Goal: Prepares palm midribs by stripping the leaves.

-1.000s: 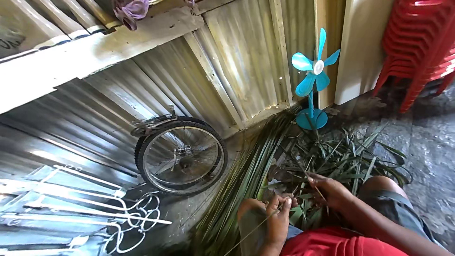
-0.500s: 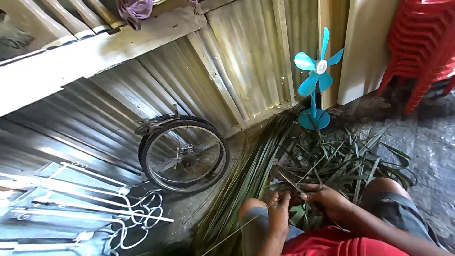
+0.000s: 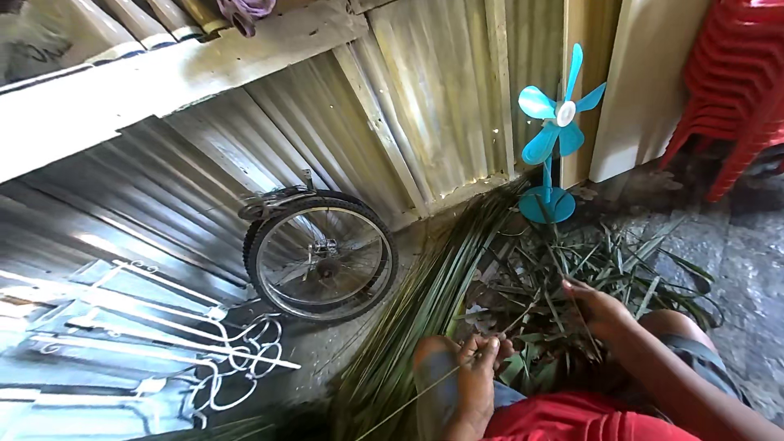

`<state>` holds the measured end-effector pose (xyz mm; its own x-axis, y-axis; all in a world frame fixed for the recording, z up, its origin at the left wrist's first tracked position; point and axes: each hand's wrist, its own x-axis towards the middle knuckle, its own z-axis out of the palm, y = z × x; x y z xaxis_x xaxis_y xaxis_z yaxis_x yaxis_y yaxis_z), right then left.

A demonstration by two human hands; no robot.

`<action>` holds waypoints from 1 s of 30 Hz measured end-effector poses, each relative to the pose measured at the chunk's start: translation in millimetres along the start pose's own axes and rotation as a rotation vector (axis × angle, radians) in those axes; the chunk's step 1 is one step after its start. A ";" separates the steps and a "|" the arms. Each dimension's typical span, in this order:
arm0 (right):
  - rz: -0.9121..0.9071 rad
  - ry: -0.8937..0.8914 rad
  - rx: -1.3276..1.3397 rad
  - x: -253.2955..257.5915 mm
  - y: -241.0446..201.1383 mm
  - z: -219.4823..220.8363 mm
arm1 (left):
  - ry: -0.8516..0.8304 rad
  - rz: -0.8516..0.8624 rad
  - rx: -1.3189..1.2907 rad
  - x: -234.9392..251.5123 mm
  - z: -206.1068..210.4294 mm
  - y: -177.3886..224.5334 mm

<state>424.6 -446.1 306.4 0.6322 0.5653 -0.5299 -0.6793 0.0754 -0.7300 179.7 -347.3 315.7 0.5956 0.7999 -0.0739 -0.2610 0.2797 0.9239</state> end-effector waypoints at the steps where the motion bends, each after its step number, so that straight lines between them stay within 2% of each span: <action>1: -0.011 0.035 0.003 2.7 -3.4 -4.0 | 0.027 -0.013 -0.015 0.9 -1.4 1.0; 3: -0.016 -0.001 -0.039 -6.6 -2.0 -4.0 | 0.100 -0.064 -0.068 6.1 0.6 4.0; 6: 0.026 -0.275 -0.224 -39.9 15.7 9.2 | 0.184 -0.162 -0.111 13.2 13.2 7.0; 9: 0.076 -0.502 -0.391 -55.8 34.1 24.6 | 0.198 -0.221 -0.073 14.8 23.6 3.9; 11: 0.070 -0.562 -0.417 -57.5 38.3 30.2 | 0.185 -0.243 -0.070 14.5 25.3 1.1; 14: 0.121 -0.590 -0.315 -54.7 38.2 30.4 | 0.150 -0.278 -0.149 15.3 23.2 1.1; 17: 0.166 -0.506 -0.192 -52.9 33.4 28.0 | 0.156 -0.338 -0.233 13.5 22.3 5.9; 21: 0.125 -0.348 -0.076 -41.7 18.2 22.3 | 0.152 -0.364 -0.241 7.6 23.0 12.7; 25: -0.019 -0.116 -0.064 -22.0 9.9 16.3 | 0.130 -0.351 -0.244 4.2 19.1 12.9; 28: -0.129 0.042 -0.050 3.3 -15.2 -13.4 | 0.124 -0.255 -0.124 3.8 -5.2 15.1; 30: -0.128 0.063 -0.050 9.1 -22.9 -34.9 | 0.106 -0.062 0.145 7.2 -32.4 18.4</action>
<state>458.9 -471.3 303.2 0.7359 0.5007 -0.4559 -0.5731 0.1020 -0.8131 154.6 -319.3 319.9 0.5215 0.8372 -0.1646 -0.1092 0.2567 0.9603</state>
